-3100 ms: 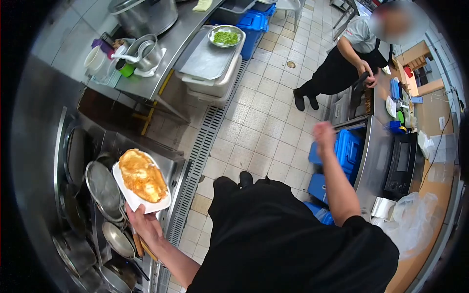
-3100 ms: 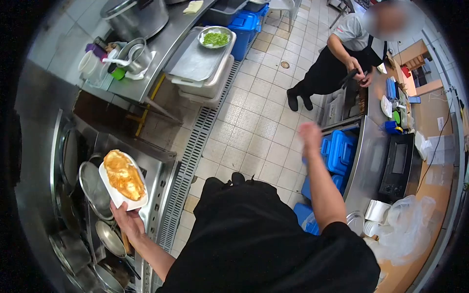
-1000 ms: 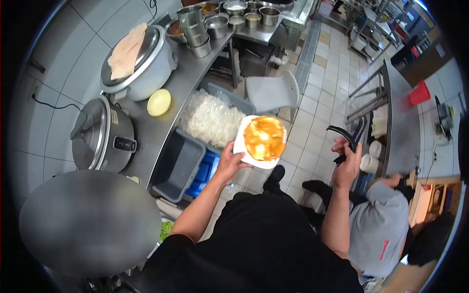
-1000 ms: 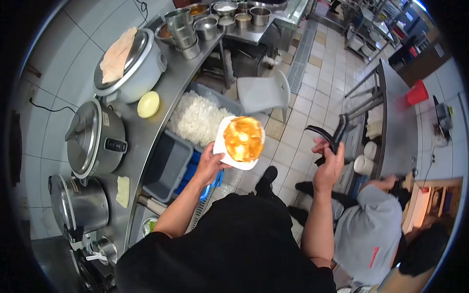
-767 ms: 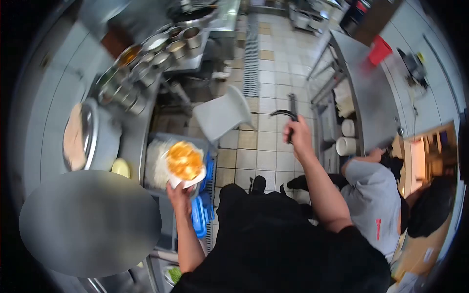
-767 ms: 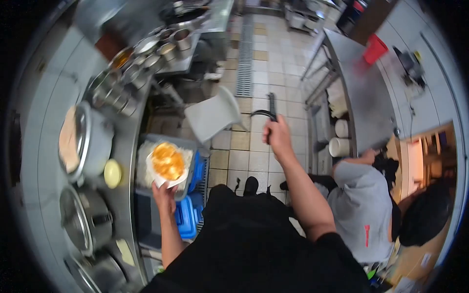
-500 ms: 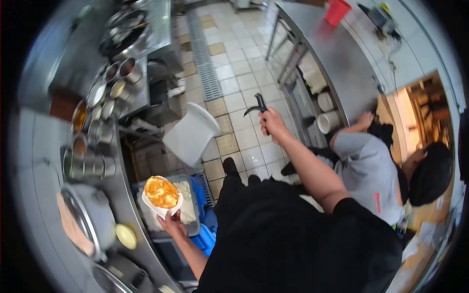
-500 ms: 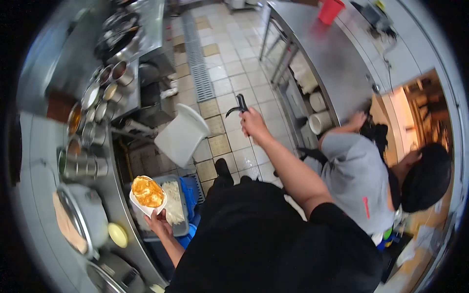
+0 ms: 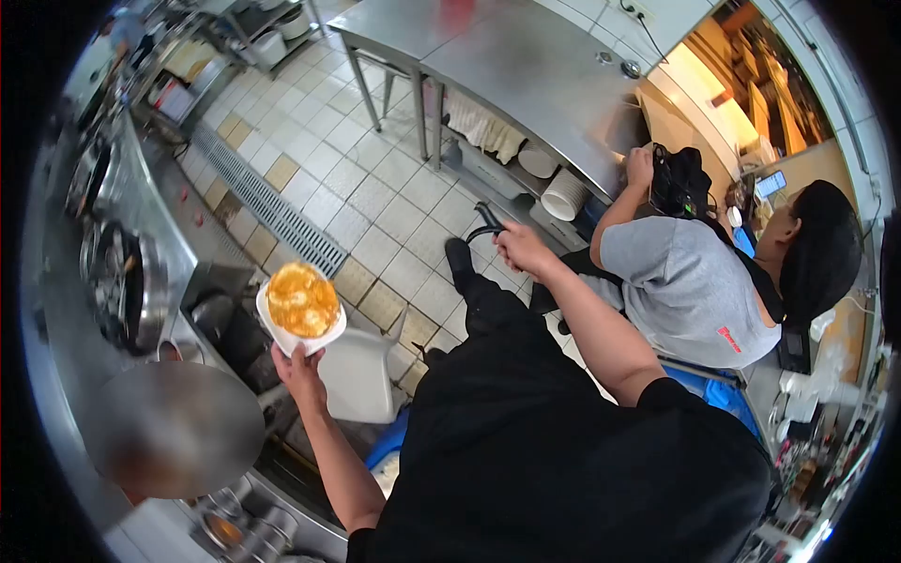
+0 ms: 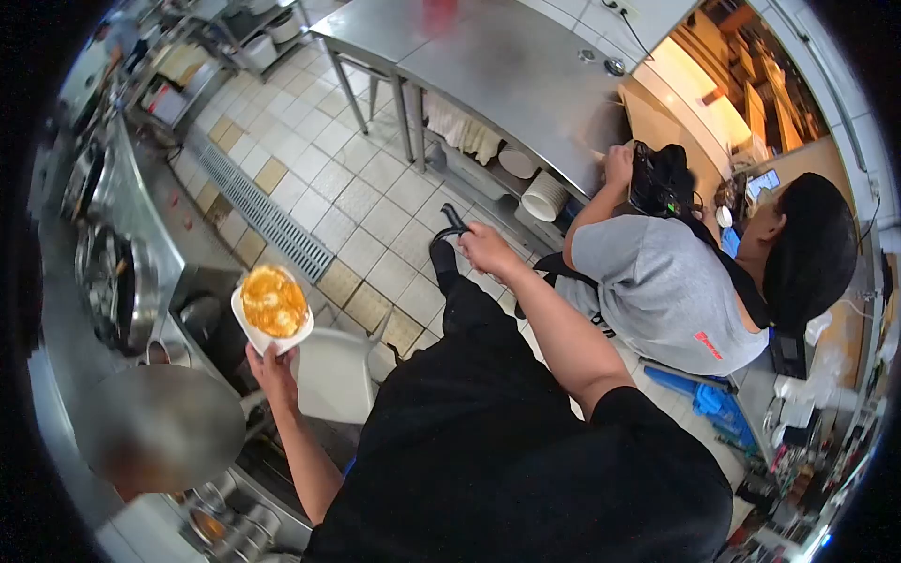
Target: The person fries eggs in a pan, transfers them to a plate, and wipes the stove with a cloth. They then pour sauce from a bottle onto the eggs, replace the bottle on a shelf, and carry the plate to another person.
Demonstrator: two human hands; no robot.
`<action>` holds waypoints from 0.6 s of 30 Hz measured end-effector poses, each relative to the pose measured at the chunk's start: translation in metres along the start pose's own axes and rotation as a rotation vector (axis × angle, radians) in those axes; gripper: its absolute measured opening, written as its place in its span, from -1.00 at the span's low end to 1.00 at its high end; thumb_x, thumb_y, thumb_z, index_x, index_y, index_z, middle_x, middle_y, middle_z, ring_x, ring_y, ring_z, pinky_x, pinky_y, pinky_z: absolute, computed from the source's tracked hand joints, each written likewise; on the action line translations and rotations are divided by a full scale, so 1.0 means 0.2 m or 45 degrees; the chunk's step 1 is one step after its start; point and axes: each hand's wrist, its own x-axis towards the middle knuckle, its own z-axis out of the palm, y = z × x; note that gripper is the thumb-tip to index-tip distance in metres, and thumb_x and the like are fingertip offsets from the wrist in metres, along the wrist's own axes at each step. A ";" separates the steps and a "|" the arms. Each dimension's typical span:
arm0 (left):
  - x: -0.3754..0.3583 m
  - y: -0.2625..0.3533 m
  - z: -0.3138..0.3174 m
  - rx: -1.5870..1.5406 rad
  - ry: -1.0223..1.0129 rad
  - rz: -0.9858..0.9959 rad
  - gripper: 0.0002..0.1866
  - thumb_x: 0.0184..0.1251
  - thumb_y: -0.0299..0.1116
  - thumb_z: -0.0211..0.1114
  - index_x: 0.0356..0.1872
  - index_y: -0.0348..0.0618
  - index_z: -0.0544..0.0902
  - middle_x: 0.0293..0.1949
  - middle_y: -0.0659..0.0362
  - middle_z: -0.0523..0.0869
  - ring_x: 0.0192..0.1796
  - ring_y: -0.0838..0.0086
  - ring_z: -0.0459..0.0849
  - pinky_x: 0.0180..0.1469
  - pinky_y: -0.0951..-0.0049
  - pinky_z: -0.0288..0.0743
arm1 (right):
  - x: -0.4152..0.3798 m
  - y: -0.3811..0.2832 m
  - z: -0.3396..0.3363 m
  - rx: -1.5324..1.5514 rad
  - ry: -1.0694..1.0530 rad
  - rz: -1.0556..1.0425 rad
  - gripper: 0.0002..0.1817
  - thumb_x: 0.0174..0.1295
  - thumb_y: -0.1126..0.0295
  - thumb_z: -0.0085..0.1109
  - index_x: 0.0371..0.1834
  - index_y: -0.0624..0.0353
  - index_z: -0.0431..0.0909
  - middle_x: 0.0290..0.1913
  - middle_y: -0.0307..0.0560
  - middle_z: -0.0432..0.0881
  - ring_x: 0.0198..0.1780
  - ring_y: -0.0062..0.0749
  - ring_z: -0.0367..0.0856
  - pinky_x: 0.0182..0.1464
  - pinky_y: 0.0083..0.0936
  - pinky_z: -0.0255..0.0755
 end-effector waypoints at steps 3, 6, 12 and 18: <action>0.37 0.04 0.46 0.044 -0.181 -0.002 -0.58 0.27 -0.49 0.07 0.17 -0.16 0.27 -0.03 0.10 0.54 -0.16 0.41 0.63 -0.26 0.48 0.58 | 0.20 -0.02 -0.07 -0.060 -0.064 0.034 -0.87 0.18 0.38 -0.09 -0.42 0.18 0.41 -0.61 -0.23 0.36 -0.74 -0.59 0.26 -0.73 -0.58 0.15; 0.67 0.05 0.94 0.026 -0.348 -0.070 -0.56 0.28 -0.47 0.09 0.18 -0.18 0.24 -0.09 0.09 0.57 -0.19 0.41 0.63 -0.26 0.47 0.59 | 0.43 -0.04 -0.14 -0.165 -0.103 0.095 -0.85 0.18 0.37 -0.09 -0.44 0.19 0.40 -0.63 -0.22 0.38 -0.73 -0.56 0.31 -0.72 -0.58 0.18; 1.25 -0.16 1.94 0.028 -0.590 -0.209 -0.52 0.24 -0.50 0.09 0.19 -0.16 0.23 -0.21 0.04 0.60 -0.32 0.42 0.64 -0.30 0.45 0.61 | 0.78 -0.19 -0.31 -0.132 -0.183 0.277 -0.86 0.18 0.36 -0.07 -0.43 0.18 0.39 -0.63 -0.22 0.38 -0.71 -0.55 0.32 -0.71 -0.56 0.19; 1.53 -0.29 2.62 0.230 -0.791 -0.329 -0.56 0.22 -0.51 0.08 0.16 -0.17 0.29 -0.26 0.06 0.61 -0.39 0.47 0.63 -0.37 0.50 0.60 | 0.93 -0.31 -0.41 -0.216 -0.280 0.385 -0.87 0.20 0.35 -0.05 -0.41 0.15 0.41 -0.59 -0.27 0.38 -0.66 -0.59 0.29 -0.65 -0.57 0.18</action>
